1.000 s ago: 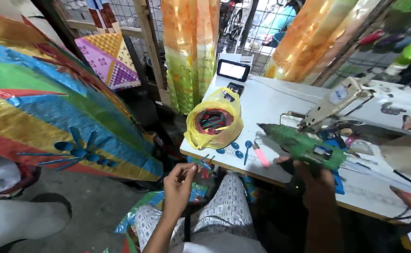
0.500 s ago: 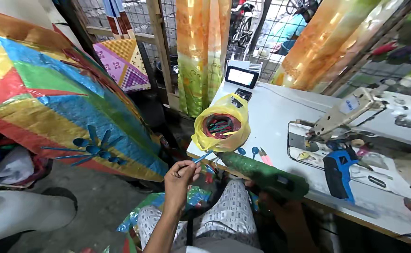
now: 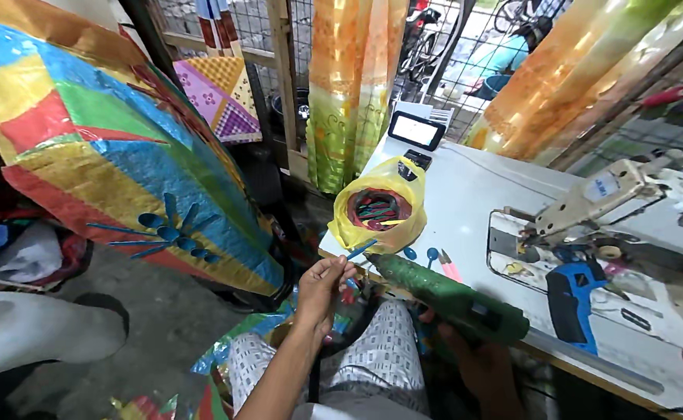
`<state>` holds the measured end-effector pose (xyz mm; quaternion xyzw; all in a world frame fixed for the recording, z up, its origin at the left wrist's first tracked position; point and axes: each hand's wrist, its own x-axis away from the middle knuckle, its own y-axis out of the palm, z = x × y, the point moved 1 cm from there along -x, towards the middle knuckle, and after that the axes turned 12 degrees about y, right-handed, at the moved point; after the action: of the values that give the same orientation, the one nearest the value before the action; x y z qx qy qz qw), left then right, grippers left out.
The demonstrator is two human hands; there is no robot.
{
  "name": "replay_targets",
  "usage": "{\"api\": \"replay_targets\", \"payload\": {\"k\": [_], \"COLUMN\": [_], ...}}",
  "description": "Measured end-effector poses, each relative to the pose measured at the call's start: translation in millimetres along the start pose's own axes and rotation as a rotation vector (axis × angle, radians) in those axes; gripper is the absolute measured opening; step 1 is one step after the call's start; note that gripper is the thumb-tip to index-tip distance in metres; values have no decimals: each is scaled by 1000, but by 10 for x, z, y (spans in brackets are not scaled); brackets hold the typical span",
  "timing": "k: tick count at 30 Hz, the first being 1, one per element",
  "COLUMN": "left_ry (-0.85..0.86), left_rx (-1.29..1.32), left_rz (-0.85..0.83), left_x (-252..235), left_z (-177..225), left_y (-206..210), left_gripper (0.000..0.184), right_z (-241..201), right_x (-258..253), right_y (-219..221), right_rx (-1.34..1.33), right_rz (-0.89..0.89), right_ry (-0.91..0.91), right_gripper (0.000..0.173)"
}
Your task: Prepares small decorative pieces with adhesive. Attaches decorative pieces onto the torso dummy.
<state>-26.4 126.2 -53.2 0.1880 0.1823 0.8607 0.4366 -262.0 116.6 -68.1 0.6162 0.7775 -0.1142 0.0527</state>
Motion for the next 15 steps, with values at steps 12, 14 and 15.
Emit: {"api": "replay_targets", "payload": {"k": [12, 14, 15], "left_ry": [116, 139, 158], "left_rx": [-63, -110, -137], "left_rz": [-62, -87, -102], "left_x": [87, 99, 102], "left_z": [104, 107, 105], "left_y": [69, 73, 68], "left_gripper": [8, 7, 7], "right_z": [-2, -15, -17], "right_x": [17, 21, 25], "right_y": [-2, 0, 2], "right_rx": [25, 22, 26], "right_rz": [32, 20, 15], "right_ry": [5, 15, 17], "right_gripper": [26, 25, 25]}}
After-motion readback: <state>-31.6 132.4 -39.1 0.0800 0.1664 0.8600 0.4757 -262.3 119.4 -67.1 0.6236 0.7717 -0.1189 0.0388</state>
